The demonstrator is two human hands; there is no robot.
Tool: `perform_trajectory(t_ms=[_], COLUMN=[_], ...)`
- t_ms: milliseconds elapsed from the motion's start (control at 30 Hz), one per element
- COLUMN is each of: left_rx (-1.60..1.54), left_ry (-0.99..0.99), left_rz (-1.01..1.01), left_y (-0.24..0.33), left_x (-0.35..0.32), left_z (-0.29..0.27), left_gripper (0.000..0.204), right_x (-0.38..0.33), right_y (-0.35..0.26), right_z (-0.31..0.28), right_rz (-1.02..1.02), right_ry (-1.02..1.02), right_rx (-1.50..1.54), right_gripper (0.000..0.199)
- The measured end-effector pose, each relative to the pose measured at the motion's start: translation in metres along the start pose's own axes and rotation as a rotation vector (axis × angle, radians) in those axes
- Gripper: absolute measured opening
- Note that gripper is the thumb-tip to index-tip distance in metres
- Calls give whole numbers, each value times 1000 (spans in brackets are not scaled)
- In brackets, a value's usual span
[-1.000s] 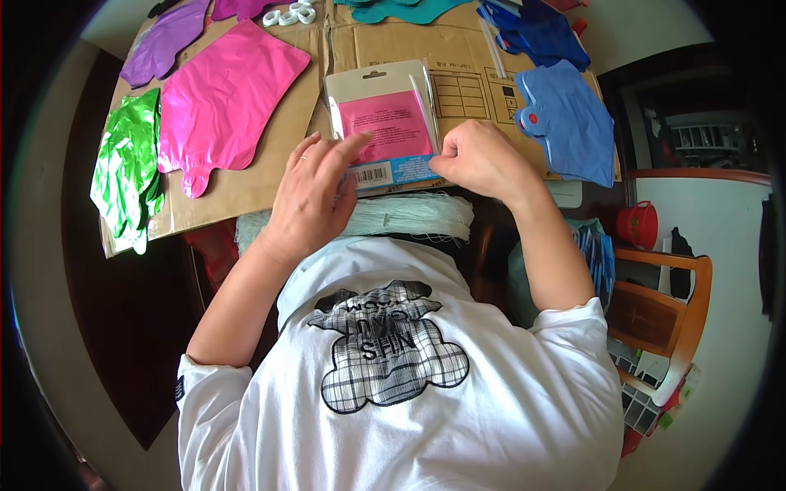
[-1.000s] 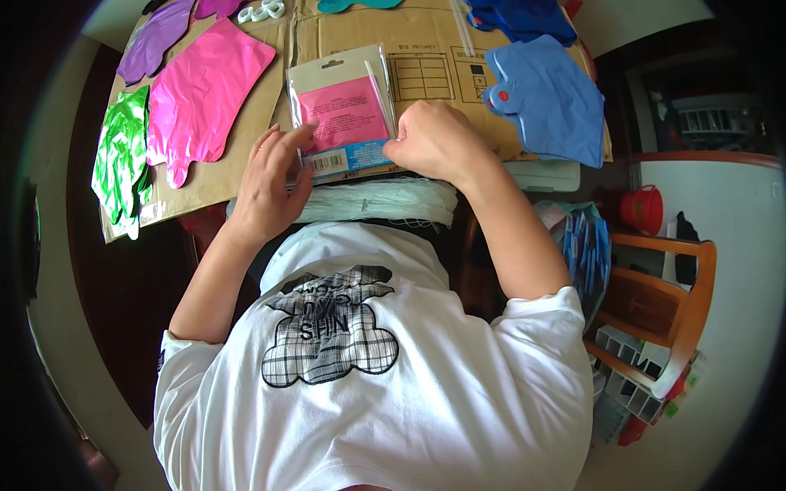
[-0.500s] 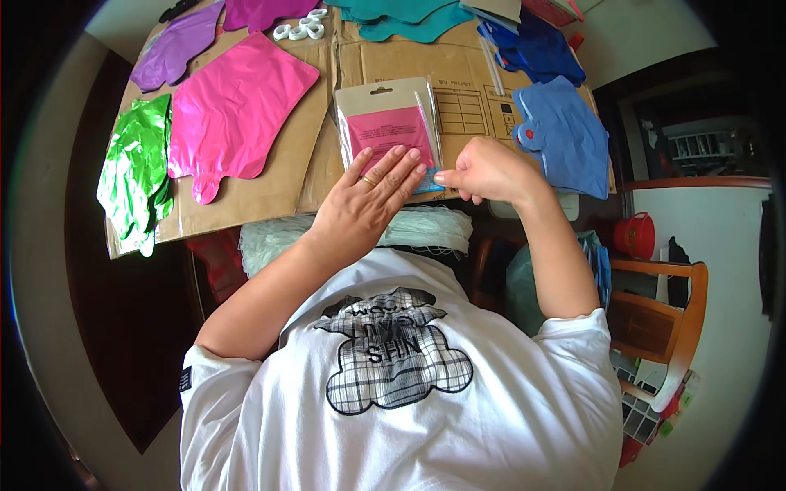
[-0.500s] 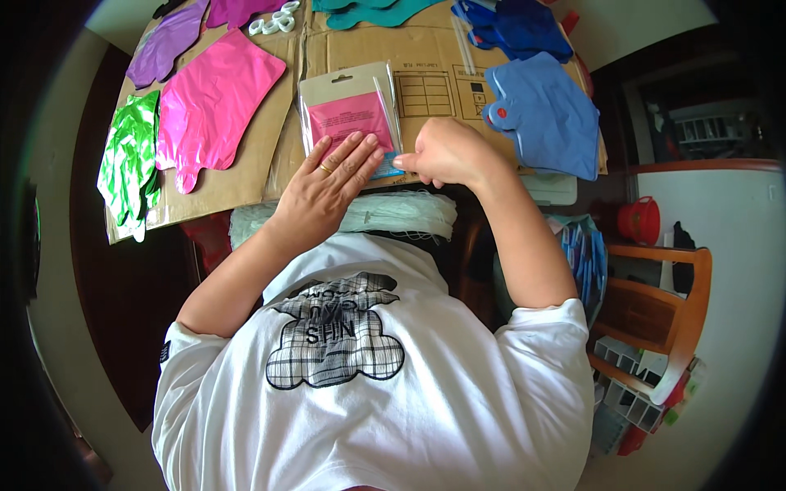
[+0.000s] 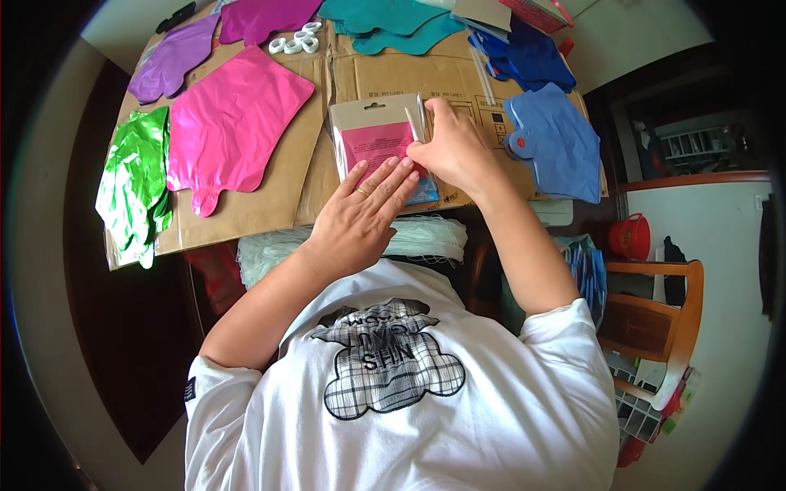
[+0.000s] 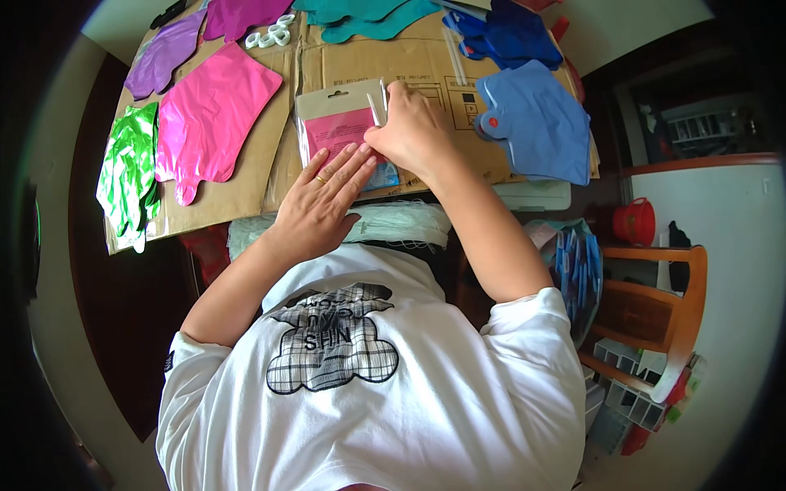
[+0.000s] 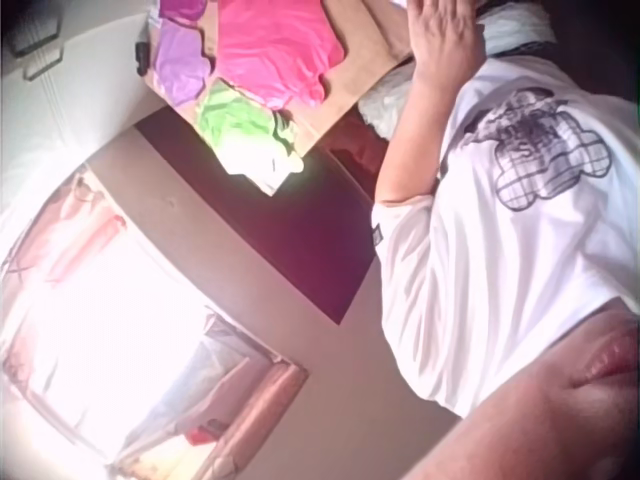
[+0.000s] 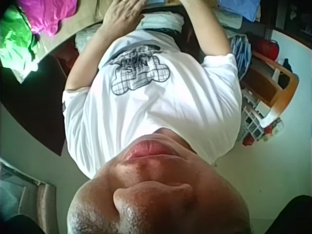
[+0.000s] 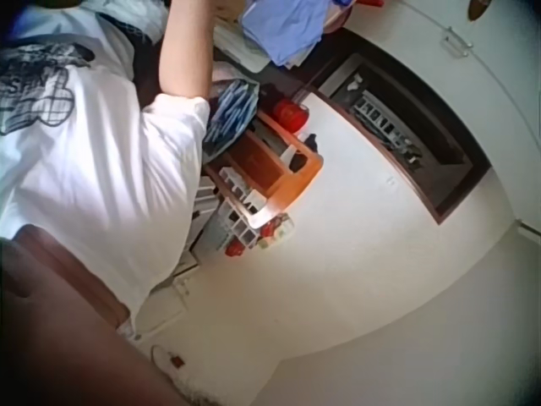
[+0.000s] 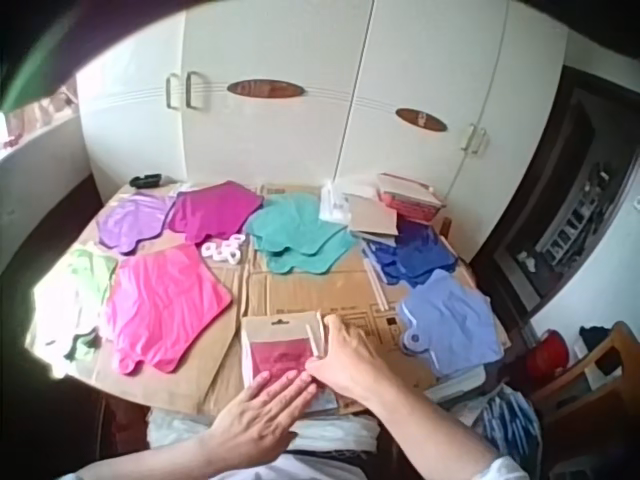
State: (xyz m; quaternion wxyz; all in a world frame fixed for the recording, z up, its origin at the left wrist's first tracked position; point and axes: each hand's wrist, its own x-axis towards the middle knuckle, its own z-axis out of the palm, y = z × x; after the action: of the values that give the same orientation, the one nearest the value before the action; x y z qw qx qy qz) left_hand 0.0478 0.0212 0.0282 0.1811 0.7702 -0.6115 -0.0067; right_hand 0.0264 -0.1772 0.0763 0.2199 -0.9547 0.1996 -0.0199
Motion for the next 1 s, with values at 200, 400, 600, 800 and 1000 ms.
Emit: perform_trajectory(t_ms=[200, 400, 600, 800, 1000], left_rx=[38, 2, 77, -3, -79], left_ry=[-28, -21, 157, 319, 425], left_rz=[15, 16, 155, 361, 574], left_y=[-1, -2, -7, 13, 31], left_x=[2, 1, -7, -13, -1], left_z=[-1, -1, 8, 15, 4], left_gripper=[80, 87, 55, 47, 41], right_x=[8, -2, -71, -136, -180], right_y=[-8, -3, 30, 60, 42], right_z=[-5, 8, 2, 37, 32], right_rz=[31, 9, 86, 364, 189], right_ry=[-77, 61, 167, -77, 407], right_rx=[-25, -21, 194, 1185, 1118], right_gripper=[69, 57, 32, 36, 18])
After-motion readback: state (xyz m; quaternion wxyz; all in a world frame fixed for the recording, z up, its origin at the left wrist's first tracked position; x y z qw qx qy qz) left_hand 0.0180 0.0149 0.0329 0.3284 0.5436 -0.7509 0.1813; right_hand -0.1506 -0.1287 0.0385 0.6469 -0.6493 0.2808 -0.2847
